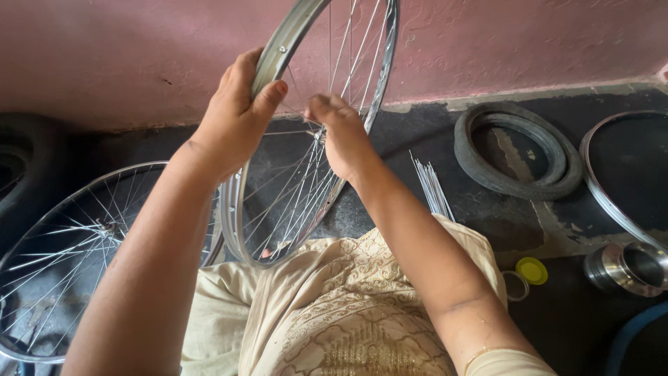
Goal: The person laces a bicycle wheel by inserting spokes one at a time through the rim and hub. They rotate the wheel to access different spoke holes and continue adding spokes until the wheel is fully laced.
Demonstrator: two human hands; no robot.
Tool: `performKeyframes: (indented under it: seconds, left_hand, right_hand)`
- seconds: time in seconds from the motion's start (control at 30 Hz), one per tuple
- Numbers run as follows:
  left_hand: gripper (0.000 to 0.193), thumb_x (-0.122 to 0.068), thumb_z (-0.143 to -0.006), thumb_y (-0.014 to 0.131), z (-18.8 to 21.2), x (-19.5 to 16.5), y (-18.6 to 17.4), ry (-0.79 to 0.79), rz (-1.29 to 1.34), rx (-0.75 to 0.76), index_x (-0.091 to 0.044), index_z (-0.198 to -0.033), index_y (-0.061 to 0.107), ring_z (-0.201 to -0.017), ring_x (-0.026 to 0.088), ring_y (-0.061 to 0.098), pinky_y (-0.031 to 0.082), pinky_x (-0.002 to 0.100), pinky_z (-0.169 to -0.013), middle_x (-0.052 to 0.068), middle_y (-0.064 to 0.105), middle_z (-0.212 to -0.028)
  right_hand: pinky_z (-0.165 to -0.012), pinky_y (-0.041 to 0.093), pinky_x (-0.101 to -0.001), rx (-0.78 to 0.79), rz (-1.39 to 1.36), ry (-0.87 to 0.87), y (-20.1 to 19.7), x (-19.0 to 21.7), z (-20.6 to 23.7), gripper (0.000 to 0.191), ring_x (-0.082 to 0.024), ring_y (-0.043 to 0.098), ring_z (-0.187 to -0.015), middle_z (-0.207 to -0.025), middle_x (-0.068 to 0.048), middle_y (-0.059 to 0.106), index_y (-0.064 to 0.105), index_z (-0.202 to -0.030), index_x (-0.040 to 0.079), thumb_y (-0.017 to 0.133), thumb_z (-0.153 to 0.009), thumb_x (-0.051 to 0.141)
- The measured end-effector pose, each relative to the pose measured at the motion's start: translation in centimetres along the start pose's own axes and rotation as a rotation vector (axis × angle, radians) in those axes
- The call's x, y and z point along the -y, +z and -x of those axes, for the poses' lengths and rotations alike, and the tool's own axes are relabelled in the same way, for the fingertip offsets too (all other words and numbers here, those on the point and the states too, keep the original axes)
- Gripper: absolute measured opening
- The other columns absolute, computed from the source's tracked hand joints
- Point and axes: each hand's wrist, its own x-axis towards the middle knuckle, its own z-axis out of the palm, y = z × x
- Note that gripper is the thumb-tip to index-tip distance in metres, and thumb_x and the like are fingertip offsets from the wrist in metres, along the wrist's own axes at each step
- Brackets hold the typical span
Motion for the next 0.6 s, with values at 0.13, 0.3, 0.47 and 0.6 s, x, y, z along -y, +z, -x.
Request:
performKeyframes:
  seconds: [0.13, 0.3, 0.47, 0.6]
  left_hand:
    - [0.044, -0.036, -0.106, 0.052, 0.4, -0.7, -0.6, -0.253, 0.063, 0.018, -0.008, -0.140, 0.044, -0.103, 0.028, 0.065, 0.053, 0.045, -0.087, 0.018, 0.063, -0.120]
    - [0.041, -0.026, -0.105, 0.061, 3.1, -1.3, -0.8, -0.233, 0.182, -0.028, -0.005, -0.137, 0.046, -0.089, 0.020, 0.061, 0.052, 0.037, -0.076, 0.013, 0.065, -0.103]
    - [0.041, -0.014, -0.103, 0.064, 7.3, -0.4, 1.1, -0.244, 0.212, -0.144, -0.005, -0.137, 0.045, -0.082, 0.014, 0.061, 0.052, 0.032, -0.068, 0.006, 0.065, -0.096]
    - [0.048, -0.009, -0.099, 0.062, 11.3, -2.0, 4.3, -0.399, 0.440, -0.154, -0.005, -0.141, 0.039, -0.073, 0.017, 0.057, 0.051, 0.034, -0.060, 0.009, 0.061, -0.096]
  right_hand:
    - [-0.104, 0.036, -0.0385, 0.103, -0.442, -0.129, -0.7, -0.2, -0.9, 0.021, -0.019, 0.056, -0.096, -0.092, -0.002, 0.064, 0.063, -0.092, 0.013, 0.062, -0.107, 0.028]
    - [-0.094, 0.044, -0.0340, 0.046, -0.284, -0.036, 0.7, -1.2, -1.5, 0.014, -0.014, 0.058, -0.088, -0.090, -0.002, 0.068, 0.069, -0.095, 0.010, 0.065, -0.101, 0.022]
    - [-0.089, 0.048, -0.0292, 0.080, -0.272, -0.060, 1.5, -2.2, -1.1, 0.013, -0.012, 0.061, -0.087, -0.091, -0.003, 0.070, 0.072, -0.099, 0.005, 0.066, -0.099, 0.018]
    - [-0.088, 0.049, -0.0287, 0.114, -0.289, -0.109, 1.6, -3.7, 0.2, 0.009, -0.012, 0.062, -0.089, -0.091, -0.003, 0.071, 0.072, -0.101, 0.004, 0.069, -0.098, 0.012]
